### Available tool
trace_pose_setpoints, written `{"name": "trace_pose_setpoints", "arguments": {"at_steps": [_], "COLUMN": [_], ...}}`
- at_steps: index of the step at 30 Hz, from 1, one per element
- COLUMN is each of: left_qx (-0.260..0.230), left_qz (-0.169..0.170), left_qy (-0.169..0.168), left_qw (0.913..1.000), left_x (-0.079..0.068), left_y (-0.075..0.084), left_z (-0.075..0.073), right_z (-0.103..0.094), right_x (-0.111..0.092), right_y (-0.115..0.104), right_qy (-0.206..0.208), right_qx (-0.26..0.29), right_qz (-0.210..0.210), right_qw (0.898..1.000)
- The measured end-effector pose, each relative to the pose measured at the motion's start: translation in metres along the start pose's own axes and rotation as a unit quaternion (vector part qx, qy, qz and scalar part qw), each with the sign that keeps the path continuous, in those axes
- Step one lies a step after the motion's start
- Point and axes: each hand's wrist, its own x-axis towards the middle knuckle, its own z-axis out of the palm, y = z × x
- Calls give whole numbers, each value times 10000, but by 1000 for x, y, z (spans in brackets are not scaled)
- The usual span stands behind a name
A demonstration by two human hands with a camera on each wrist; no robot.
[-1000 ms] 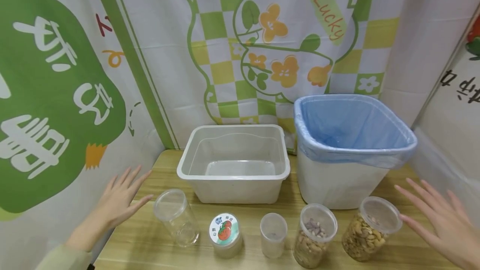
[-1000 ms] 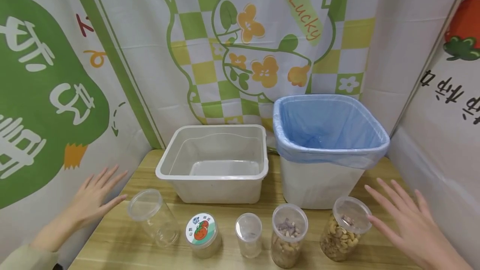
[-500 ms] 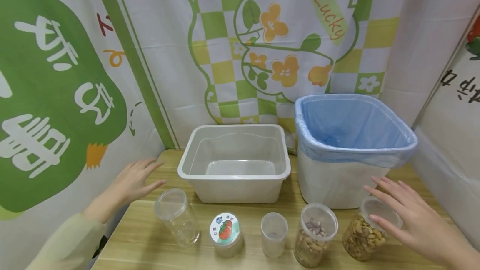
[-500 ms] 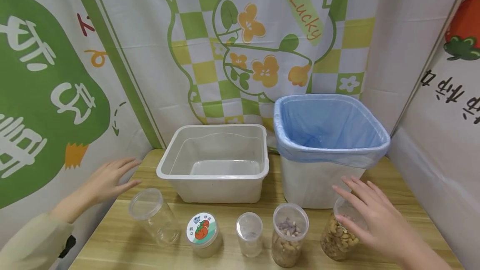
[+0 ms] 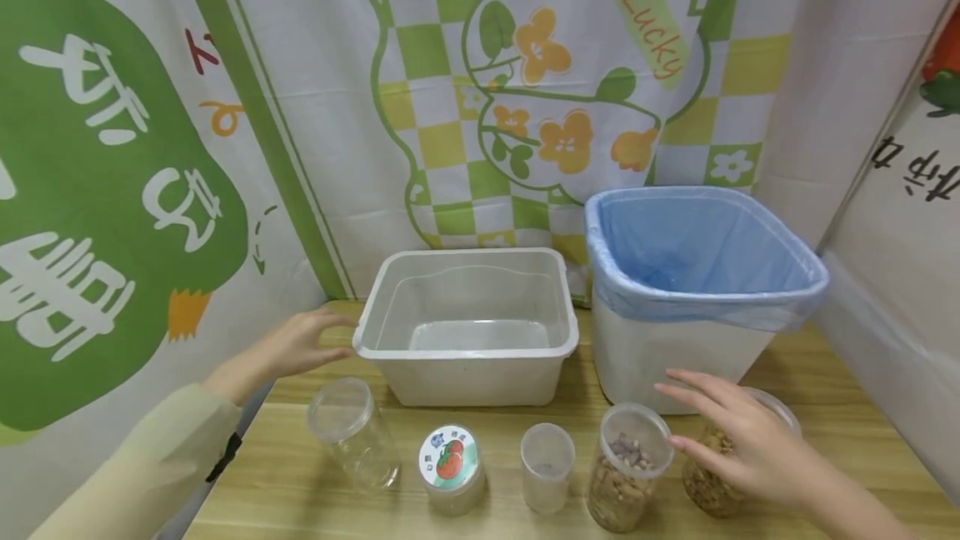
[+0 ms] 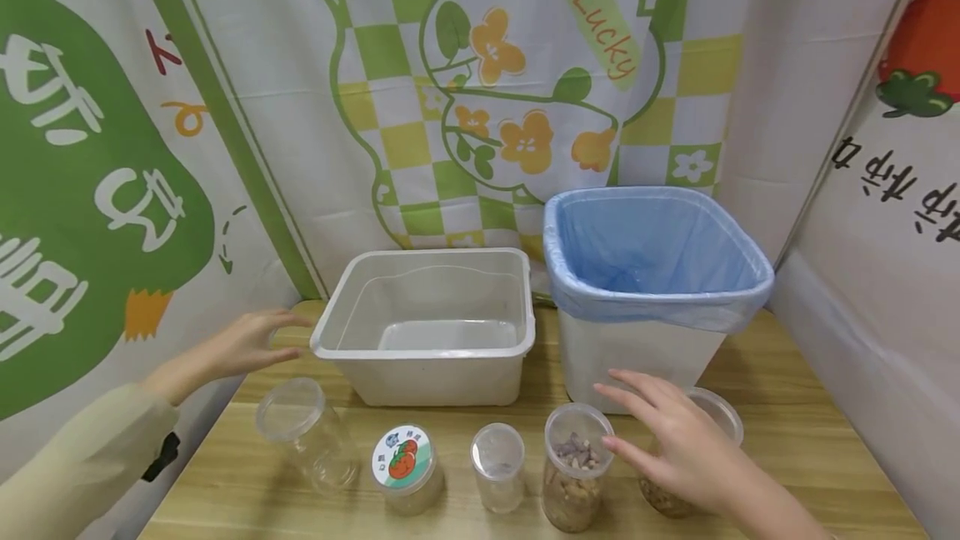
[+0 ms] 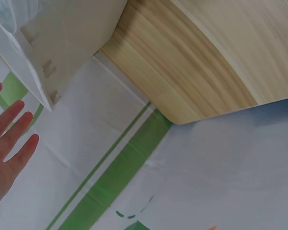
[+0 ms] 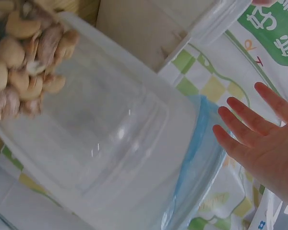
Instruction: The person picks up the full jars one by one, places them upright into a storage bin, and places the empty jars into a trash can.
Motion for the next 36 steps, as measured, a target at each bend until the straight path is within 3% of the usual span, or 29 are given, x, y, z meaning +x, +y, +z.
{"name": "trace_pose_setpoints", "arguments": {"at_steps": [13, 17, 20, 26, 36], "left_qx": [-624, -760, -788, -824, -938], "left_qz": [537, 592, 554, 422, 335], "left_qy": [-155, -114, -143, -288, -263], "left_qw": [9965, 9953, 9952, 9953, 9947], "left_x": [12, 15, 15, 15, 18], "left_y": [2, 3, 3, 3, 1], "left_z": [15, 19, 23, 29, 32], "right_z": [41, 50, 55, 61, 73], "right_x": [-7, -11, -14, -22, -27], "right_y": [-10, -10, -12, -14, -15], "right_qy": [42, 350, 476, 222, 260], "right_qx": [772, 1105, 1310, 1241, 1378], "right_qz": [355, 434, 591, 1049, 1201], "right_qw": [9964, 9923, 9885, 9865, 9828]}}
